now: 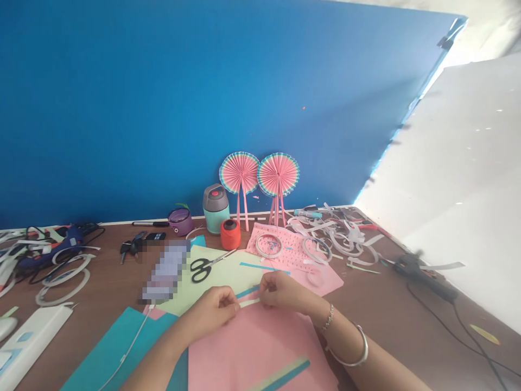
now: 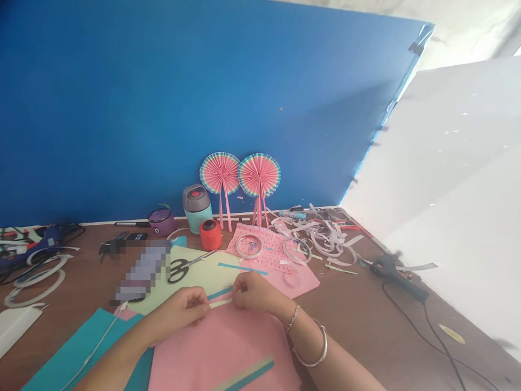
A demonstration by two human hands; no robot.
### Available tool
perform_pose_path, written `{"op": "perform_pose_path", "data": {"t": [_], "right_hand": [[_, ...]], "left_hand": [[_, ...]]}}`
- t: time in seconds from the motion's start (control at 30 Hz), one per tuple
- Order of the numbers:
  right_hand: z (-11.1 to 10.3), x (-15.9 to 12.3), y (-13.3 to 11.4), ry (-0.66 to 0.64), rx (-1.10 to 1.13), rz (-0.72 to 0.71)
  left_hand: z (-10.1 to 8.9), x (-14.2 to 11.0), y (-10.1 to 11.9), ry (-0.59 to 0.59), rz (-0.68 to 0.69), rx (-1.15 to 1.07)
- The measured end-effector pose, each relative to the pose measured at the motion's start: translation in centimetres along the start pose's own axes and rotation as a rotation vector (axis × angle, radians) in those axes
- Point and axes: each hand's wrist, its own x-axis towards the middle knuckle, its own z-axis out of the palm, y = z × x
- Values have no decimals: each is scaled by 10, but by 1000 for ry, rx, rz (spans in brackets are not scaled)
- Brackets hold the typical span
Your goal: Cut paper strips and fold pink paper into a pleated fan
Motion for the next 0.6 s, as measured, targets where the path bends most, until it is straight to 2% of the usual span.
{"op": "perform_pose_path", "data": {"t": [0.17, 0.37, 0.5, 0.6], "right_hand": [[-9, 0, -1, 103, -116, -48], [-13, -5, -6, 160, -285, -51], [-10, -8, -11, 131, -319, -94], [-5, -10, -13, 90, -311, -164]], "left_hand": [[11, 4, 4, 139, 99, -8], [19, 0, 5, 133, 115, -37], [15, -6, 8, 234, 175, 93], [3, -9, 9, 281, 131, 203]]}}
